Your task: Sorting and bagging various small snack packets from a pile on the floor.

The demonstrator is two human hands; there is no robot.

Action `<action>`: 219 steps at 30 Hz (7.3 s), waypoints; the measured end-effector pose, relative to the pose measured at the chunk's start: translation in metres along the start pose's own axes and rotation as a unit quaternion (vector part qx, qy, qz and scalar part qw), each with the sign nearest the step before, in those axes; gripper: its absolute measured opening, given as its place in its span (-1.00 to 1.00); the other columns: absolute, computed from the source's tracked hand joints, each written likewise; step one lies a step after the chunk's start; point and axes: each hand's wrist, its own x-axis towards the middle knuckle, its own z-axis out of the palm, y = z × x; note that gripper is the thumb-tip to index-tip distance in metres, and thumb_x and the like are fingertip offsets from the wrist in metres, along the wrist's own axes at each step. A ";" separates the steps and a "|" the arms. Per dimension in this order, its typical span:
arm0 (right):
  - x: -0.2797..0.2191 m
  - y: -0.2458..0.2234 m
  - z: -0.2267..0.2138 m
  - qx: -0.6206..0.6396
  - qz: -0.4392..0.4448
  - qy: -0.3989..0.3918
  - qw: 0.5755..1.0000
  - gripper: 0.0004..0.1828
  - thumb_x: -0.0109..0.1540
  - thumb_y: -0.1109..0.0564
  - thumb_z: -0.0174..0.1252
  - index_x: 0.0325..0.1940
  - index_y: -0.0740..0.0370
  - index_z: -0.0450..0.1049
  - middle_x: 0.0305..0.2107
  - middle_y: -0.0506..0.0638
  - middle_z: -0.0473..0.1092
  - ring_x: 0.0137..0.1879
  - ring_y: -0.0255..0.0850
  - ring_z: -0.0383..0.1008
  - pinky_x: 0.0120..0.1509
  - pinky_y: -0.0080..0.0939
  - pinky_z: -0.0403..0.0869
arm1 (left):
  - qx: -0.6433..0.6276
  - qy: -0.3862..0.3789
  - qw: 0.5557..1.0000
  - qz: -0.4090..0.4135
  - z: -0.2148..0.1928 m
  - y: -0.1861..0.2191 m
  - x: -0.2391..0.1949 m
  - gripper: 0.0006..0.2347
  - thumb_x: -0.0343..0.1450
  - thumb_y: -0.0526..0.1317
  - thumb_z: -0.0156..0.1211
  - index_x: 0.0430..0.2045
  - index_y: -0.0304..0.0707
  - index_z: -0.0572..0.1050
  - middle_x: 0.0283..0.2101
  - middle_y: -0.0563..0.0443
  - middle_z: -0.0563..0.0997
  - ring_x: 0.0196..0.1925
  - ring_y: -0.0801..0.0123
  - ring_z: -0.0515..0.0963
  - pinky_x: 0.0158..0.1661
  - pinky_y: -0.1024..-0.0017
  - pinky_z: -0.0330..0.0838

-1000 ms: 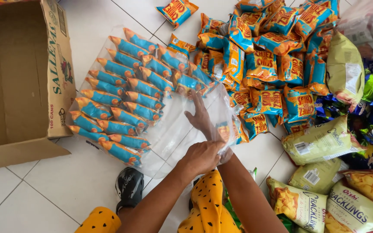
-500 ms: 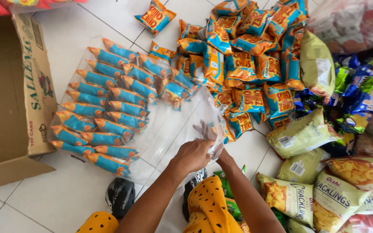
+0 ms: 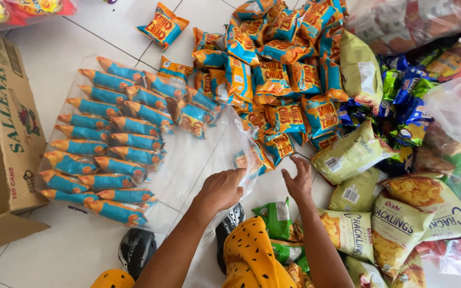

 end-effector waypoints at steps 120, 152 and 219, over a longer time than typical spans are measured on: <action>-0.085 -0.230 -0.276 0.417 -0.053 -0.204 0.884 0.21 -0.05 0.13 0.60 0.56 0.27 0.08 0.28 0.04 0.29 0.38 -0.19 0.29 0.50 -0.10 0.31 | 0.111 0.182 0.931 0.296 -0.106 0.203 -0.121 0.10 -0.12 0.22 0.60 0.34 -0.16 0.19 0.10 -0.21 0.52 0.14 -0.05 0.50 0.08 0.05 0.37; -0.068 -0.115 0.030 0.750 0.314 -0.137 0.565 -0.32 0.19 -0.05 0.26 0.34 0.15 0.25 0.07 0.04 0.49 0.17 -0.04 0.54 0.28 0.20 0.52 | -0.045 0.346 0.929 -0.123 0.055 -0.010 0.011 -0.77 0.40 -0.22 0.17 -0.07 -0.09 0.55 -0.13 -0.14 0.59 -0.08 -0.06 0.60 -0.13 0.06 0.49; 0.099 -0.002 0.027 0.485 0.333 -0.053 0.807 -0.32 0.30 -0.26 0.32 0.11 0.38 0.32 -0.17 0.13 0.42 -0.10 -0.12 0.52 -0.02 -0.03 0.46 | -0.087 0.356 0.908 0.203 0.028 0.086 -0.021 -0.63 0.40 -0.28 0.27 0.10 -0.28 0.41 0.12 -0.24 0.40 0.24 -0.11 0.38 0.24 0.07 0.30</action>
